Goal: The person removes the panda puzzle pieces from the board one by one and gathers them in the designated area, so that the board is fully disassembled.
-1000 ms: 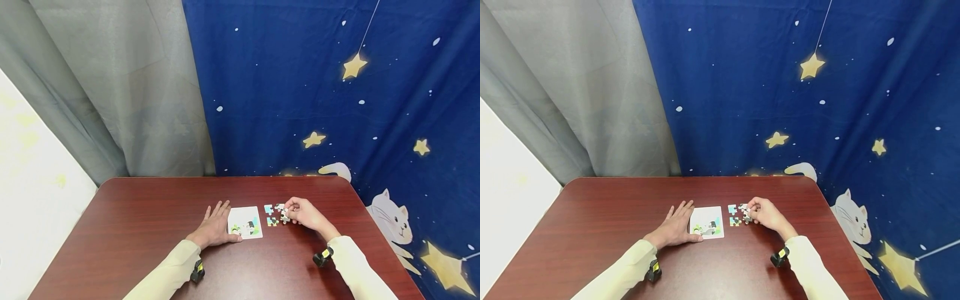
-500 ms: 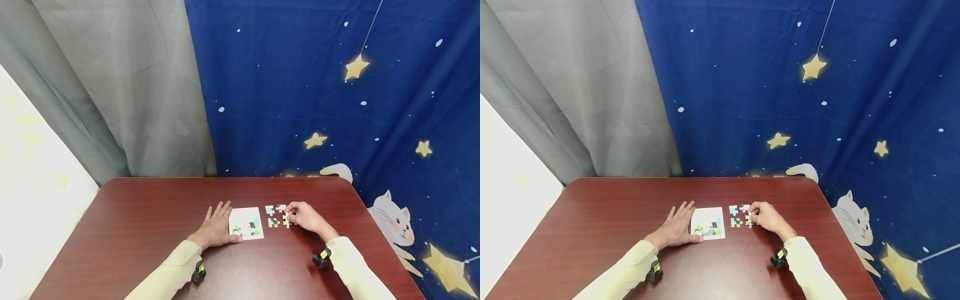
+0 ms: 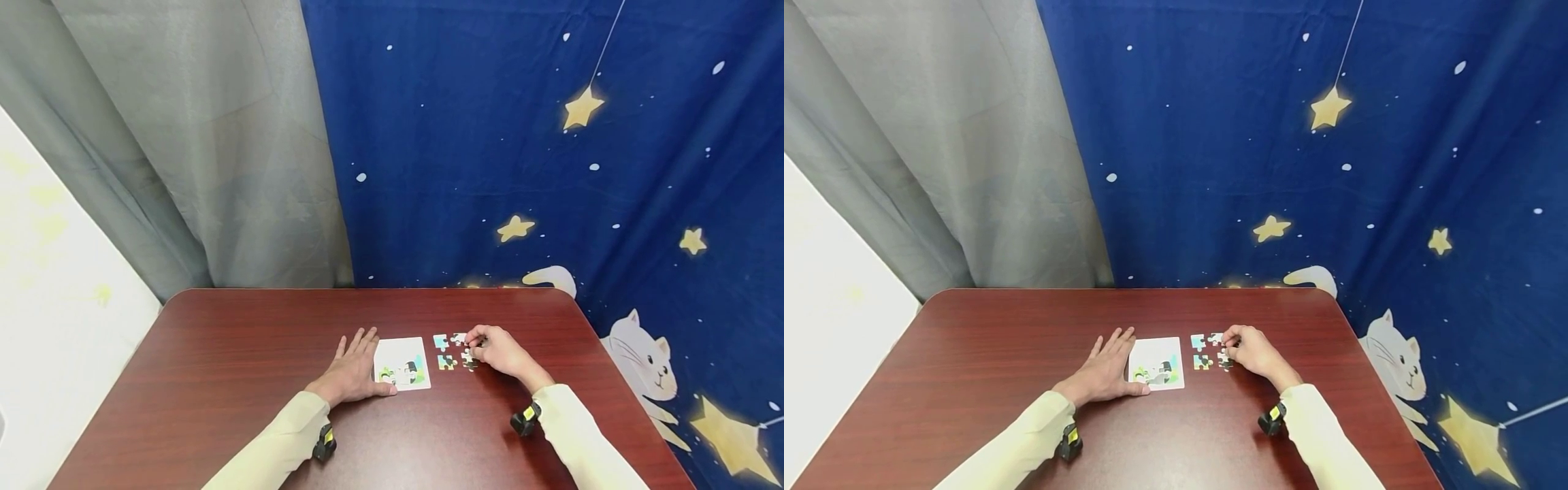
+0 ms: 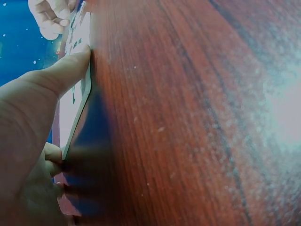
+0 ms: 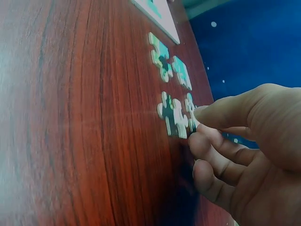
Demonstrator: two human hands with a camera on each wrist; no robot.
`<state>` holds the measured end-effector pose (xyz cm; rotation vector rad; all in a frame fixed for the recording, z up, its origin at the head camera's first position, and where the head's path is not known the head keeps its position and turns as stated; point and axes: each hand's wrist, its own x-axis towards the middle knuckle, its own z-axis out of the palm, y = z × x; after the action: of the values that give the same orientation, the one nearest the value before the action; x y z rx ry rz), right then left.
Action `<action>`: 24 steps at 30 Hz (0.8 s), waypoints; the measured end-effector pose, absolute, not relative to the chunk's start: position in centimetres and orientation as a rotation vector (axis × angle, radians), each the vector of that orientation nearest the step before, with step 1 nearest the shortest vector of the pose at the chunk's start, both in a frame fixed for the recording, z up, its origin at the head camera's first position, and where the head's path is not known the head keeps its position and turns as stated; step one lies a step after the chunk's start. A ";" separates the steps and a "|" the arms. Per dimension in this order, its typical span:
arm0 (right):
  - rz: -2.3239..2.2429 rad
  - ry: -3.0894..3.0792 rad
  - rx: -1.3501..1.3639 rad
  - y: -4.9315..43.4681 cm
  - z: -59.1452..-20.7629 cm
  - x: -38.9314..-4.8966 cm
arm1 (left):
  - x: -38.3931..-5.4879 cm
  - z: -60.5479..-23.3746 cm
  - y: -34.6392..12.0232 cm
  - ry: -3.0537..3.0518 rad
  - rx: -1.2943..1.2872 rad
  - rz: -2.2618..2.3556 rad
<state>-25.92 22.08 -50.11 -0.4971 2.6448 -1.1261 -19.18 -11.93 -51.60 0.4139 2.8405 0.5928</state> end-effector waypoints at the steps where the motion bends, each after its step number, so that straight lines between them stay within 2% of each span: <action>1: -1.124 2.645 -0.509 21.9 -50.0 -25.9 | -19.2 -51.6 -11.9 2.840 0.414 0.596; 14: -1.079 2.620 -0.639 17.4 -49.5 -25.4 | -19.2 -51.8 -12.0 2.844 0.407 0.600; 24: -0.866 2.625 -0.794 13.9 -49.6 -24.8 | -19.2 -51.6 -11.8 2.840 0.403 0.586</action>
<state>-24.77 13.89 -49.60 -0.7945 2.6254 -0.8655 -19.20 -11.82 -51.57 0.4026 2.8401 0.5863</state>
